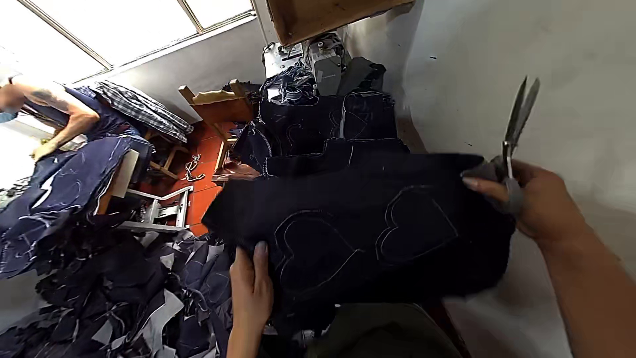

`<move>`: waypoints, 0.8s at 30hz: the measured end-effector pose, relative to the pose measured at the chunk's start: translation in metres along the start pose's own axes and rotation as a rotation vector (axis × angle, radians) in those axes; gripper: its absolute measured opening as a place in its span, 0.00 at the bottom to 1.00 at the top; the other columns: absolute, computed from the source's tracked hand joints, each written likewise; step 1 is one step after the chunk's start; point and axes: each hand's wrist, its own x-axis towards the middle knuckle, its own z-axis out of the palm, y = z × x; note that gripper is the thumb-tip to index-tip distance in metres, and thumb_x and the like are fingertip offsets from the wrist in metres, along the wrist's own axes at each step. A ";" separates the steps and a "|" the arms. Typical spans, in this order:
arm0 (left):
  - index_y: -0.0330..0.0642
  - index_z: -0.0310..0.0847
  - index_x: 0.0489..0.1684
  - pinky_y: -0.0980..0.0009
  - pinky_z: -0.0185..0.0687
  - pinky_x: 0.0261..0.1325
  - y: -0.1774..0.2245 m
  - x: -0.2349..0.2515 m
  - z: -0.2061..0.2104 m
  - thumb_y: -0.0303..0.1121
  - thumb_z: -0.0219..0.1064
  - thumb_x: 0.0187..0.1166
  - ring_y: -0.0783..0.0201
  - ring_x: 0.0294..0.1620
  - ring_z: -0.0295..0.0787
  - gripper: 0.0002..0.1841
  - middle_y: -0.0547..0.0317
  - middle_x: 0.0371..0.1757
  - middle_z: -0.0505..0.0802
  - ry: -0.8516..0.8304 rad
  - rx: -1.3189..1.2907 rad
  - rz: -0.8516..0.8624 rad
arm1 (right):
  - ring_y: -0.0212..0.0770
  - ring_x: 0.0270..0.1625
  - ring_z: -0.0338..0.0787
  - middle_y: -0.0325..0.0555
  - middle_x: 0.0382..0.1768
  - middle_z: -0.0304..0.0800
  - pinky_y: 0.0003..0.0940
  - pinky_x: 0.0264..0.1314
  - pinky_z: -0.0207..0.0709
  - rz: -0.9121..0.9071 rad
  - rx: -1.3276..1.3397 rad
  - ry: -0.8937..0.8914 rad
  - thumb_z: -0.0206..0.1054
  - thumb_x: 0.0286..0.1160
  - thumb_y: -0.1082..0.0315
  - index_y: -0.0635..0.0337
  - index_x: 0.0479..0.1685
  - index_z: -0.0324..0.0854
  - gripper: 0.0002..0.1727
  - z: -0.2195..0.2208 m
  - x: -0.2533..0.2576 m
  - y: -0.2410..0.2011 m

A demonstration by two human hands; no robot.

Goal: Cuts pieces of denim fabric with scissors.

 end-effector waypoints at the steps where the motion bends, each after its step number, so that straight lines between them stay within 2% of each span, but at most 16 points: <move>1: 0.19 0.71 0.70 0.68 0.86 0.65 -0.005 0.017 0.022 0.39 0.51 0.91 0.70 0.55 0.92 0.26 0.45 0.51 0.93 -0.027 0.035 -0.091 | 0.35 0.31 0.81 0.44 0.32 0.82 0.41 0.36 0.79 0.018 -0.034 0.002 0.78 0.66 0.68 0.65 0.50 0.80 0.17 0.006 0.028 0.001; 3: 0.22 0.59 0.84 0.49 0.79 0.75 -0.025 0.046 0.075 0.38 0.51 0.92 0.48 0.66 0.89 0.29 0.30 0.62 0.89 -0.088 0.115 -0.310 | 0.49 0.39 0.83 0.59 0.39 0.85 0.56 0.47 0.78 0.057 -0.072 -0.014 0.78 0.70 0.69 0.72 0.57 0.78 0.21 0.033 0.087 0.021; 5: 0.28 0.49 0.91 0.38 0.80 0.69 -0.055 0.065 0.123 0.41 0.53 0.94 0.35 0.60 0.91 0.33 0.26 0.56 0.90 -0.135 0.276 -0.516 | 0.60 0.49 0.84 0.70 0.47 0.85 0.64 0.56 0.76 0.097 -0.092 -0.019 0.79 0.71 0.64 0.77 0.60 0.76 0.27 0.072 0.133 0.052; 7: 0.34 0.40 0.94 0.38 0.81 0.66 -0.076 0.074 0.153 0.46 0.54 0.93 0.33 0.56 0.92 0.38 0.29 0.51 0.92 -0.199 0.402 -0.667 | 0.70 0.57 0.86 0.74 0.53 0.86 0.72 0.62 0.76 0.180 -0.179 0.012 0.82 0.67 0.53 0.75 0.66 0.75 0.38 0.102 0.148 0.078; 9: 0.34 0.37 0.95 0.39 0.82 0.65 -0.078 0.081 0.165 0.46 0.56 0.92 0.34 0.55 0.93 0.40 0.29 0.50 0.92 -0.229 0.465 -0.731 | 0.73 0.56 0.87 0.74 0.54 0.86 0.74 0.59 0.77 0.147 -0.264 0.018 0.83 0.65 0.50 0.73 0.70 0.71 0.42 0.127 0.133 0.077; 11: 0.33 0.36 0.95 0.40 0.82 0.67 -0.076 0.085 0.168 0.47 0.59 0.91 0.35 0.58 0.92 0.43 0.29 0.52 0.92 -0.270 0.510 -0.788 | 0.67 0.55 0.89 0.68 0.54 0.87 0.70 0.58 0.81 0.009 -0.285 -0.088 0.82 0.67 0.50 0.69 0.71 0.74 0.39 0.159 0.108 0.084; 12: 0.33 0.37 0.95 0.39 0.82 0.67 -0.076 0.085 0.167 0.48 0.60 0.90 0.34 0.58 0.92 0.44 0.29 0.53 0.92 -0.288 0.529 -0.808 | 0.65 0.59 0.89 0.65 0.58 0.88 0.68 0.61 0.81 -0.054 -0.290 -0.170 0.83 0.65 0.51 0.69 0.70 0.75 0.39 0.176 0.096 0.089; 14: 0.34 0.40 0.94 0.38 0.80 0.68 -0.079 0.091 0.158 0.52 0.62 0.87 0.33 0.61 0.90 0.45 0.28 0.56 0.91 -0.330 0.573 -0.842 | 0.58 0.75 0.83 0.55 0.72 0.85 0.62 0.77 0.74 -0.170 -0.327 -0.296 0.85 0.60 0.49 0.66 0.71 0.78 0.41 0.209 0.087 0.107; 15: 0.36 0.47 0.94 0.35 0.79 0.69 -0.081 0.095 0.150 0.55 0.62 0.86 0.32 0.63 0.89 0.45 0.28 0.57 0.91 -0.348 0.594 -0.841 | 0.58 0.79 0.80 0.54 0.75 0.84 0.62 0.81 0.70 -0.200 -0.353 -0.304 0.86 0.59 0.50 0.66 0.69 0.79 0.40 0.220 0.087 0.112; 16: 0.38 0.60 0.90 0.32 0.77 0.68 -0.083 0.100 0.139 0.59 0.63 0.84 0.31 0.64 0.88 0.42 0.29 0.58 0.91 -0.355 0.616 -0.824 | 0.59 0.79 0.80 0.55 0.74 0.85 0.62 0.81 0.70 -0.187 -0.377 -0.304 0.85 0.60 0.51 0.66 0.68 0.80 0.38 0.225 0.089 0.111; 18: 0.48 0.87 0.70 0.30 0.79 0.62 -0.089 0.106 0.112 0.66 0.62 0.80 0.36 0.57 0.91 0.34 0.38 0.52 0.95 -0.311 0.646 -0.774 | 0.65 0.64 0.87 0.63 0.60 0.88 0.68 0.66 0.78 -0.039 -0.418 -0.333 0.82 0.66 0.48 0.66 0.68 0.79 0.37 0.218 0.097 0.093; 19: 0.50 0.94 0.57 0.33 0.83 0.56 -0.097 0.104 0.095 0.66 0.59 0.82 0.43 0.48 0.95 0.31 0.46 0.43 0.98 -0.261 0.631 -0.744 | 0.69 0.57 0.89 0.67 0.54 0.88 0.72 0.58 0.80 0.029 -0.441 -0.368 0.80 0.67 0.45 0.65 0.67 0.78 0.37 0.211 0.102 0.084; 20: 0.49 0.96 0.45 0.37 0.88 0.50 -0.110 0.096 0.075 0.63 0.54 0.86 0.49 0.39 0.96 0.30 0.52 0.36 0.98 -0.194 0.576 -0.726 | 0.72 0.53 0.89 0.70 0.50 0.88 0.75 0.52 0.80 0.055 -0.450 -0.395 0.80 0.68 0.44 0.66 0.66 0.78 0.38 0.207 0.106 0.078; 21: 0.46 0.95 0.37 0.41 0.90 0.46 -0.124 0.083 0.058 0.60 0.50 0.90 0.53 0.34 0.96 0.31 0.54 0.31 0.97 -0.135 0.493 -0.754 | 0.75 0.51 0.89 0.73 0.48 0.88 0.77 0.51 0.78 0.057 -0.444 -0.415 0.80 0.68 0.45 0.66 0.66 0.78 0.37 0.207 0.107 0.076; 23: 0.40 0.94 0.36 0.52 0.92 0.43 -0.153 0.052 0.041 0.53 0.47 0.94 0.58 0.30 0.95 0.32 0.55 0.29 0.96 -0.093 0.238 -0.884 | 0.78 0.51 0.87 0.76 0.49 0.86 0.79 0.51 0.76 0.022 -0.414 -0.413 0.81 0.69 0.50 0.69 0.66 0.77 0.35 0.209 0.108 0.082; 24: 0.32 0.92 0.36 0.60 0.93 0.36 -0.171 0.032 0.044 0.45 0.47 0.95 0.61 0.25 0.94 0.30 0.53 0.26 0.95 -0.001 -0.026 -0.915 | 0.79 0.52 0.86 0.77 0.49 0.85 0.79 0.52 0.75 -0.005 -0.395 -0.397 0.82 0.68 0.54 0.70 0.65 0.76 0.34 0.211 0.108 0.087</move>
